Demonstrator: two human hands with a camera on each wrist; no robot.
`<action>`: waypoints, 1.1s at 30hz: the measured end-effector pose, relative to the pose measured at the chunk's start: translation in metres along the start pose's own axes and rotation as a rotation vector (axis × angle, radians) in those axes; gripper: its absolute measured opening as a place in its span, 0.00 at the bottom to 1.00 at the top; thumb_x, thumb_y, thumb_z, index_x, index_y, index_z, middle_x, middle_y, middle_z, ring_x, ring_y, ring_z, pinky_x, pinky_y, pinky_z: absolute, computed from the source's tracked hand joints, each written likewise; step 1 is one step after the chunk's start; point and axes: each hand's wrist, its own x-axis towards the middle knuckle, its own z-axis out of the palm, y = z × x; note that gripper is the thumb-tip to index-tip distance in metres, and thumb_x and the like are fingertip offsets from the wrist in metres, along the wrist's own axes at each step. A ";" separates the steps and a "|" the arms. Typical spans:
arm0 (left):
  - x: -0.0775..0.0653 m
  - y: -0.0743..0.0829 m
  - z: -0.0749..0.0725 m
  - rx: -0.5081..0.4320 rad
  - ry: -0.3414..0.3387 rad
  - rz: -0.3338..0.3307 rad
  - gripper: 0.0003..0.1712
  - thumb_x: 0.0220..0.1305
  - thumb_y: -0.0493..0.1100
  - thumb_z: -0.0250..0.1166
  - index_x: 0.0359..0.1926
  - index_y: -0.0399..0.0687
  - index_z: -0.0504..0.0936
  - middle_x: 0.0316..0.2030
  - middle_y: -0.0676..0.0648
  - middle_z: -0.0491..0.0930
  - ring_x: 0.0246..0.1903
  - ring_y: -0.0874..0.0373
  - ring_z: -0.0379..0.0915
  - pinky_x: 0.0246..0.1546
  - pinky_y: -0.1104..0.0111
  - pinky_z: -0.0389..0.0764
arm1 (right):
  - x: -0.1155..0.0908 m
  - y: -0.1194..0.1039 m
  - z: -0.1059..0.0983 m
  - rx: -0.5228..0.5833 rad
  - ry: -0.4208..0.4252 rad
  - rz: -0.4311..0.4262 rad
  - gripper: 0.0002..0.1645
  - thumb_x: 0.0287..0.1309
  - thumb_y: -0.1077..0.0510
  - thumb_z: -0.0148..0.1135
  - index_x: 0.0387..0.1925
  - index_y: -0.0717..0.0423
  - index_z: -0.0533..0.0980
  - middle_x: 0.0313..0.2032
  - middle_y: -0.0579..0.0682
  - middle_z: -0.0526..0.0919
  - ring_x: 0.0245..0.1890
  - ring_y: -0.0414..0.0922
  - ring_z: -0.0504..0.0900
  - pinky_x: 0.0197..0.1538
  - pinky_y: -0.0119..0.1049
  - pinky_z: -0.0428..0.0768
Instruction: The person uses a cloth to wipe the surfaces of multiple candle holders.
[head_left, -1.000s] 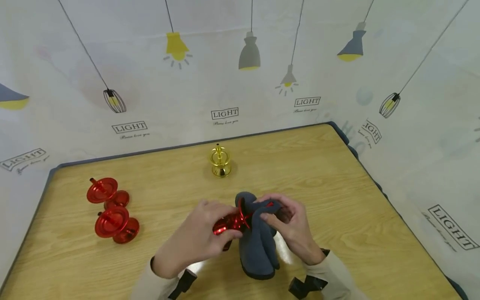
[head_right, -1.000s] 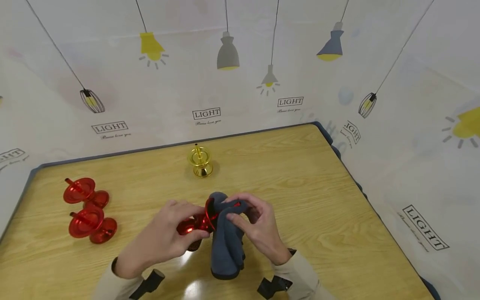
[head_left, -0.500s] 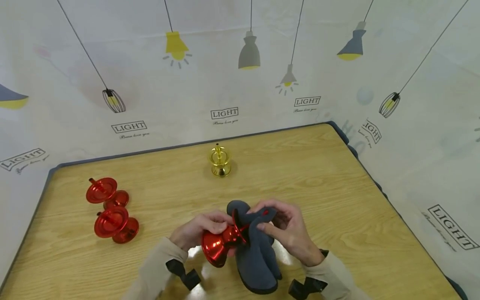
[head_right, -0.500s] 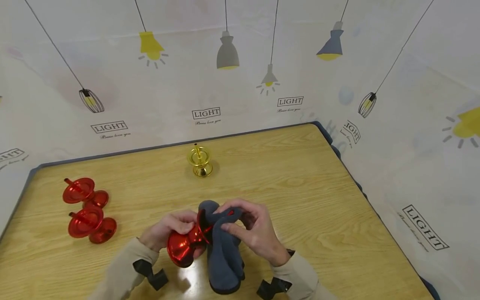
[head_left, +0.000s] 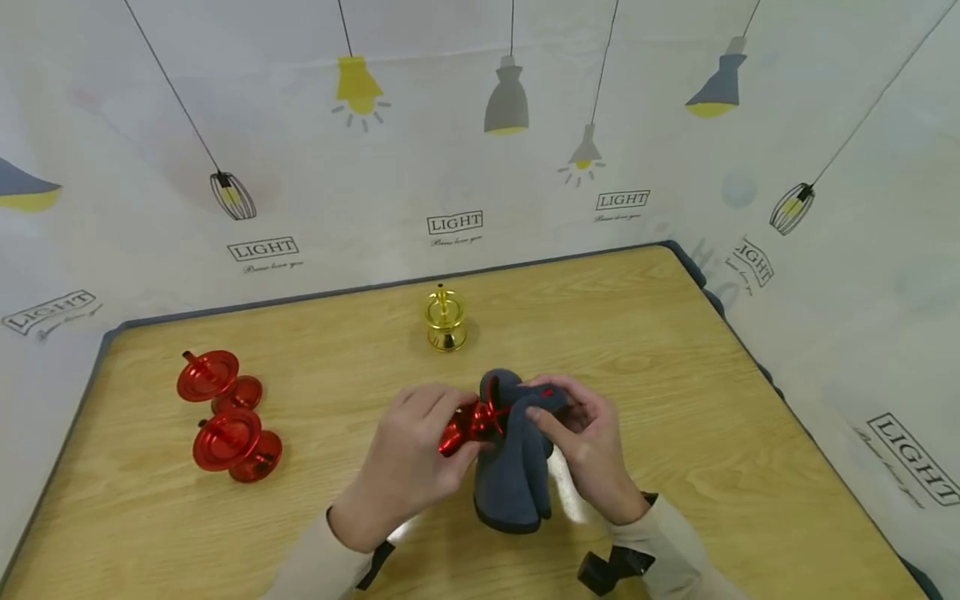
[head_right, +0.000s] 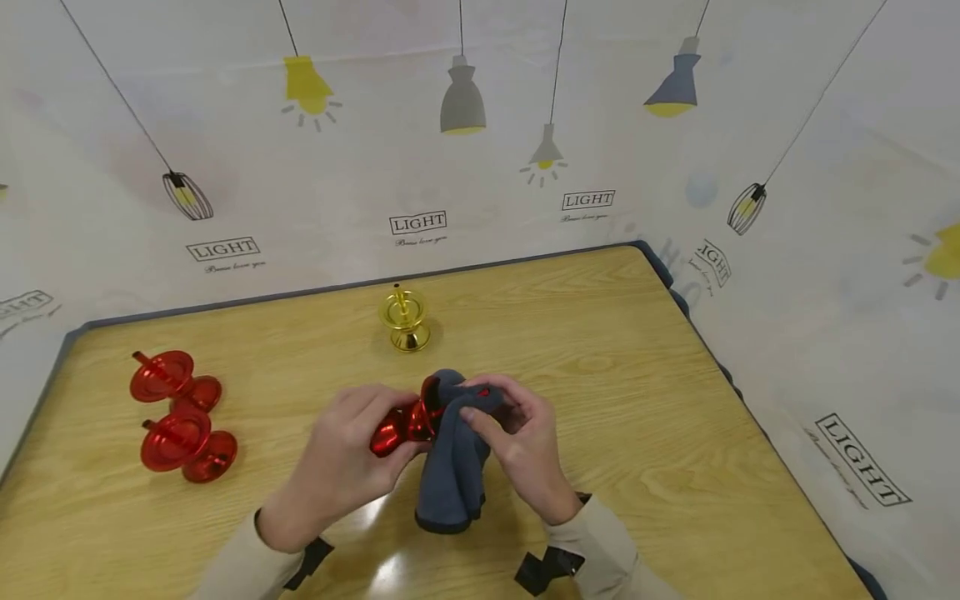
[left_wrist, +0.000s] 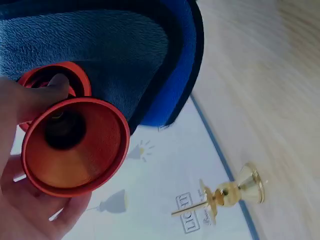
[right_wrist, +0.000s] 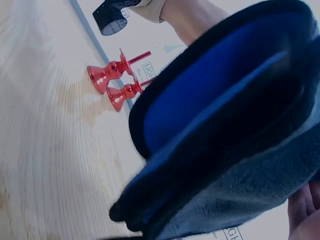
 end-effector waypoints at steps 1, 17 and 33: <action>0.001 0.000 0.001 0.018 0.010 0.013 0.27 0.42 0.44 0.85 0.44 0.42 0.85 0.38 0.48 0.85 0.40 0.55 0.82 0.46 0.59 0.83 | 0.000 0.000 -0.001 0.002 -0.003 -0.003 0.14 0.62 0.72 0.64 0.49 0.64 0.79 0.44 0.43 0.87 0.35 0.35 0.83 0.33 0.26 0.78; 0.001 -0.049 0.001 -1.420 -0.846 -0.413 0.29 0.76 0.47 0.52 0.53 0.17 0.72 0.35 0.49 0.86 0.35 0.62 0.82 0.43 0.68 0.83 | -0.001 0.001 -0.002 0.045 -0.261 -0.135 0.12 0.61 0.73 0.63 0.47 0.73 0.76 0.47 0.45 0.87 0.45 0.41 0.86 0.41 0.31 0.83; 0.002 0.000 -0.003 -0.029 -0.048 0.047 0.28 0.46 0.43 0.84 0.48 0.41 0.82 0.41 0.48 0.83 0.41 0.56 0.81 0.46 0.63 0.85 | 0.001 0.004 0.000 0.090 0.004 -0.035 0.18 0.61 0.75 0.61 0.48 0.56 0.81 0.43 0.43 0.87 0.36 0.35 0.82 0.37 0.26 0.80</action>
